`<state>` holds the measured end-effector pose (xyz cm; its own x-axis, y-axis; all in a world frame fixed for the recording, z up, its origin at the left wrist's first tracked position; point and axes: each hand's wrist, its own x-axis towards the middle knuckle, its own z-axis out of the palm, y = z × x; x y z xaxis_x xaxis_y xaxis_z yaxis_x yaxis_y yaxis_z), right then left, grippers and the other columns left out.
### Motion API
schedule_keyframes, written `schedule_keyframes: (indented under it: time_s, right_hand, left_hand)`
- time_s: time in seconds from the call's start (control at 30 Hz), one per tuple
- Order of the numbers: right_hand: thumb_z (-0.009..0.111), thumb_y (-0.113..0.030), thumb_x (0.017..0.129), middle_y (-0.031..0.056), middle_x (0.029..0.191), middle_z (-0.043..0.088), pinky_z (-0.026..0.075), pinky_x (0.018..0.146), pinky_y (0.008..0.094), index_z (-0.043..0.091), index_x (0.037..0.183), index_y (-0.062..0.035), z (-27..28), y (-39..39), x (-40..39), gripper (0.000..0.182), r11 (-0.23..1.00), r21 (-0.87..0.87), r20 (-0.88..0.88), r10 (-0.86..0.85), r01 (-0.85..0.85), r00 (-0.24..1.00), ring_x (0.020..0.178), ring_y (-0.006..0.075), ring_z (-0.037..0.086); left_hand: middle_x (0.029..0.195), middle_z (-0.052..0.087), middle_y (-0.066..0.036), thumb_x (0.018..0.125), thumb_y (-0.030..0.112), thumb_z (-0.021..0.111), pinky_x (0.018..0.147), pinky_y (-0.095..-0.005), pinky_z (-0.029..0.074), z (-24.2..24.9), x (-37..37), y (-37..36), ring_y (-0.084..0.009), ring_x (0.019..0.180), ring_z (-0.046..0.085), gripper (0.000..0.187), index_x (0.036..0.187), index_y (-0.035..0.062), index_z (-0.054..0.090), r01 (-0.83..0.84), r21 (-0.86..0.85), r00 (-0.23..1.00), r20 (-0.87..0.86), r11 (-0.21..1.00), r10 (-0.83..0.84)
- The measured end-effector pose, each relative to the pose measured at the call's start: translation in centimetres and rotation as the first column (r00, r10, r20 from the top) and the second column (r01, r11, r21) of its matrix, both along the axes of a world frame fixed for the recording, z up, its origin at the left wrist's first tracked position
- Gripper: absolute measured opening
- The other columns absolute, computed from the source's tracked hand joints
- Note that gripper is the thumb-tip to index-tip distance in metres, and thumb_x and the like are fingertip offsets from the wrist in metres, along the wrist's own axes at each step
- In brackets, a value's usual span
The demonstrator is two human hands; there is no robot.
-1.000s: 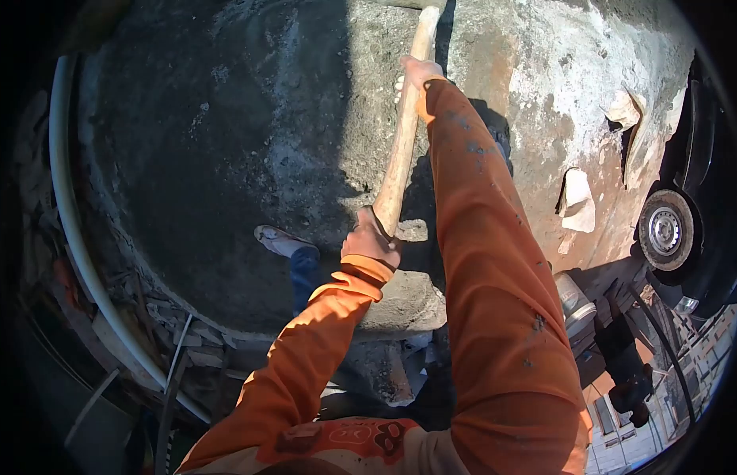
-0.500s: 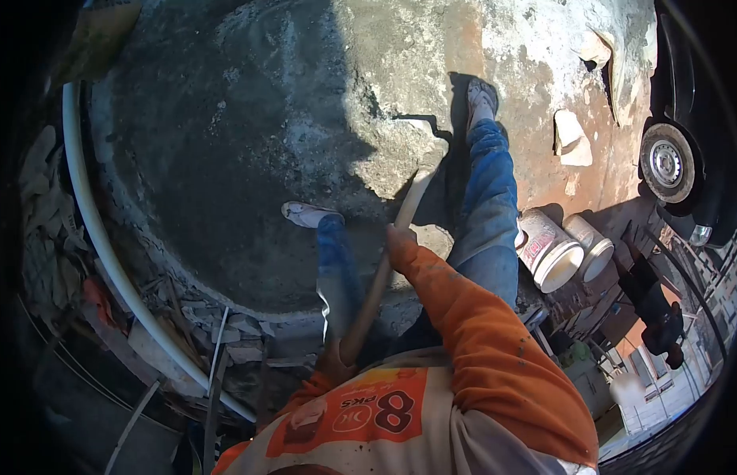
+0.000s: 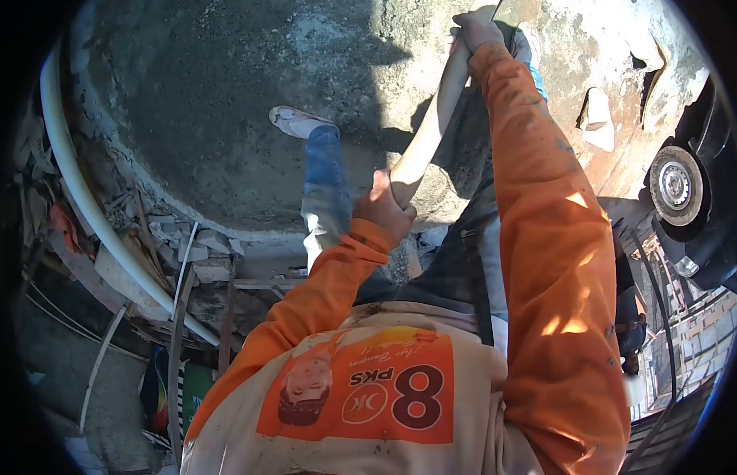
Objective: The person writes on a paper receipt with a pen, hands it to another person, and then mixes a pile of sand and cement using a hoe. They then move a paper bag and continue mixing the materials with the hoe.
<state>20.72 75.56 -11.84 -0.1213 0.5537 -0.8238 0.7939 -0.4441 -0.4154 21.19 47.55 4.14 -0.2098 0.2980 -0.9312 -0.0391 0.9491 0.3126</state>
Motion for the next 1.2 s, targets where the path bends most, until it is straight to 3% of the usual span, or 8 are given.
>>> schedule_keyframes:
  time_s: [0.2, 0.33, 0.63, 0.7, 0.9, 0.97, 1.13, 1.2]
  right_hand:
    - [0.056, -0.023, 0.081, -0.0013, 0.061, 0.048, 0.041, 0.049, 0.0300, 0.053, 0.080, -0.0119, -6.7, -14.8, 6.9, 0.011, 0.674, -0.688, -0.051, -0.415, 0.269, 0.909, 0.054, 0.0147, 0.049]
    - [0.058, -0.020, 0.080, 0.0036, 0.063, 0.047, 0.043, 0.043, 0.0375, 0.049, 0.086, -0.0091, -0.8, -24.4, 8.2, 0.015, 0.624, -0.460, 0.427, -0.469, 0.632, 0.773, 0.046, 0.0191, 0.047]
    - [0.059, -0.014, 0.075, 0.0100, 0.057, 0.049, 0.042, 0.040, 0.0358, 0.047, 0.084, 0.0010, 6.2, -31.9, 7.2, 0.021, 0.844, -0.141, 0.472, -0.402, 0.517, 0.785, 0.046, 0.0227, 0.050]
    - [0.059, -0.016, 0.073, 0.0102, 0.057, 0.048, 0.042, 0.039, 0.0370, 0.047, 0.085, 0.0016, 6.5, -29.8, 6.4, 0.024, 0.843, 0.002, 0.371, -0.500, 0.538, 0.782, 0.046, 0.0234, 0.050]
    - [0.060, -0.020, 0.071, 0.0105, 0.063, 0.056, 0.046, 0.048, 0.0327, 0.055, 0.078, 0.0011, -3.4, -8.5, 6.5, 0.023, 0.890, 0.455, 0.280, -0.186, 0.041, 0.942, 0.050, 0.0203, 0.055]
    - [0.062, -0.027, 0.071, 0.0139, 0.074, 0.059, 0.045, 0.060, 0.0338, 0.057, 0.086, 0.0013, -4.3, -0.1, 4.0, 0.032, 0.905, 0.425, 0.084, -0.041, 0.001, 0.996, 0.066, 0.0235, 0.058]
    - [0.062, -0.034, 0.070, 0.0242, 0.098, 0.059, 0.044, 0.083, 0.0368, 0.054, 0.099, 0.0032, -5.3, 15.1, -1.5, 0.048, 0.755, 0.490, 0.313, 0.314, -0.436, 0.896, 0.098, 0.0319, 0.057]
    - [0.059, -0.040, 0.073, 0.0283, 0.101, 0.057, 0.044, 0.083, 0.0355, 0.044, 0.107, 0.0119, -6.4, 16.4, -1.8, 0.064, 0.607, 0.556, 0.410, 0.395, -0.568, 0.822, 0.098, 0.0358, 0.056]
  left_hand:
    - [0.088, 0.057, -0.026, 0.068, 0.020, 0.064, 0.074, -0.0473, 0.046, 6.2, 3.0, -4.5, -0.0421, 0.083, 0.058, 0.046, 0.101, 0.0034, 0.036, -0.010, -0.287, 0.990, 0.129, 0.958, 0.049]
    - [0.094, 0.056, -0.028, 0.066, 0.025, 0.066, 0.076, -0.0462, 0.046, 9.4, 2.2, -12.9, -0.0438, 0.088, 0.056, 0.060, 0.112, 0.0006, 0.035, 0.196, -0.343, 0.959, 0.263, 0.919, -0.106]
    - [0.099, 0.056, -0.026, 0.065, 0.036, 0.068, 0.080, -0.0363, 0.045, 8.9, -3.2, -27.1, -0.0359, 0.093, 0.057, 0.070, 0.117, -0.0016, 0.038, 0.059, 0.028, 0.868, 0.492, 0.998, -0.065]
    - [0.101, 0.055, -0.024, 0.066, 0.031, 0.067, 0.079, -0.0369, 0.044, 7.3, -4.3, -25.4, -0.0357, 0.095, 0.056, 0.065, 0.117, 0.0014, 0.038, 0.074, -0.019, 0.828, 0.558, 0.997, -0.051]
    - [0.096, 0.057, -0.022, 0.064, 0.021, 0.067, 0.075, -0.0423, 0.045, -2.8, -0.8, -10.2, -0.0386, 0.090, 0.056, 0.059, 0.113, 0.0064, 0.038, 0.165, 0.311, 0.986, -0.025, 0.936, -0.166]
    - [0.099, 0.055, -0.025, 0.062, 0.021, 0.067, 0.079, -0.0419, 0.044, -5.7, -0.7, -1.1, -0.0381, 0.094, 0.055, 0.065, 0.117, 0.0060, 0.036, -0.005, 0.167, 0.969, 0.246, 0.986, -0.037]
    - [0.088, 0.058, -0.019, 0.064, 0.013, 0.063, 0.063, -0.0401, 0.049, -13.1, 3.6, 17.7, -0.0306, 0.074, 0.061, 0.066, 0.122, 0.0054, 0.033, -0.209, 0.402, 0.971, -0.019, 0.891, 0.237]
    - [0.072, 0.054, -0.010, 0.064, 0.005, 0.061, 0.048, -0.0316, 0.044, -14.4, 5.3, 22.1, -0.0191, 0.056, 0.053, 0.047, 0.106, 0.0032, 0.042, -0.508, 0.347, 0.856, 0.307, 0.788, 0.416]
